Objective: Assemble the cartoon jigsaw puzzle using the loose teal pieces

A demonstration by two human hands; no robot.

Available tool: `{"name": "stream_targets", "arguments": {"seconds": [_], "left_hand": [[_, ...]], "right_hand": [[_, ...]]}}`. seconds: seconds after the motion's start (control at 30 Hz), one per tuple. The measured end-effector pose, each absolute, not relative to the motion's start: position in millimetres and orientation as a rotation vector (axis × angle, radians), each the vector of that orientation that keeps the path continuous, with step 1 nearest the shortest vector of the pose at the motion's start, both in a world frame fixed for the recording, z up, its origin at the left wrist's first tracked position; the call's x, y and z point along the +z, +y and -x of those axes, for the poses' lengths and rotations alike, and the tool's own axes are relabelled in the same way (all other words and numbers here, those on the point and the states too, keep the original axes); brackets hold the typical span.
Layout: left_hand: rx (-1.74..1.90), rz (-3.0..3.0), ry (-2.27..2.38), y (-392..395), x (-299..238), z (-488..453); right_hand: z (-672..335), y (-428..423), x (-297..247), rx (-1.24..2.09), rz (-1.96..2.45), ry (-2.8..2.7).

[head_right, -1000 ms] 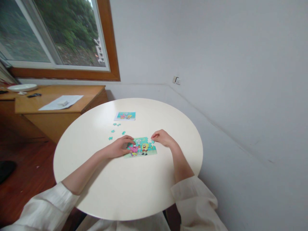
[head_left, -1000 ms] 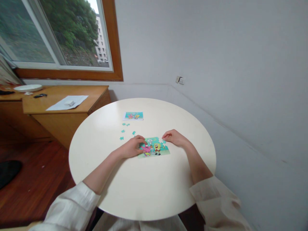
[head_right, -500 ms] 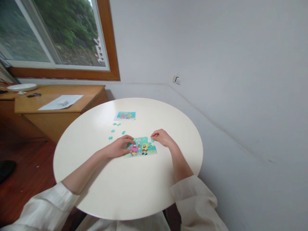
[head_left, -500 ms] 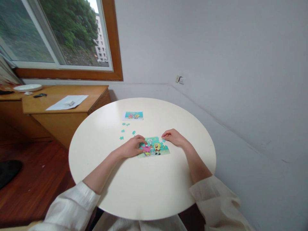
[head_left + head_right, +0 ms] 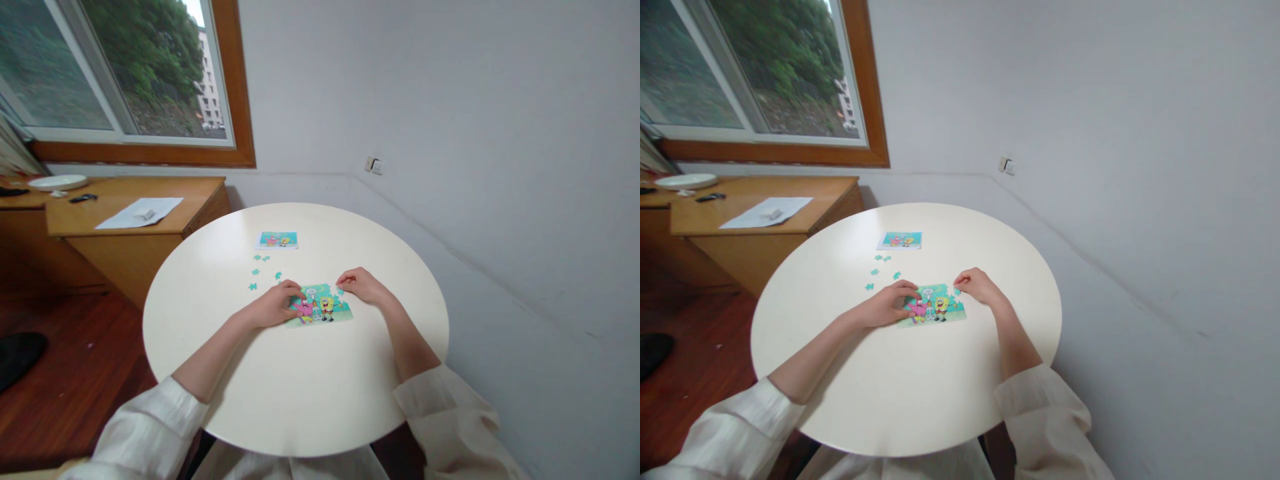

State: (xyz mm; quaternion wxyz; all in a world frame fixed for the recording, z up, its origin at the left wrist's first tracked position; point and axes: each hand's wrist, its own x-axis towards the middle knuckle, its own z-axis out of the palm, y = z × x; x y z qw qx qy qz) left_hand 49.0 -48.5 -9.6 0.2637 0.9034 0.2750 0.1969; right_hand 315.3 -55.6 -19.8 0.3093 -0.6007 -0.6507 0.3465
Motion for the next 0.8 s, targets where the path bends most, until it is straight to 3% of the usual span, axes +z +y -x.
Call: {"name": "stream_targets", "arguments": {"seconds": [0.8], "left_hand": [[0.534, -2.451, 0.747, -46, -13, -48]], "right_hand": [[-305, -61, -15, 0.64, 1.802, -1.805]]}}
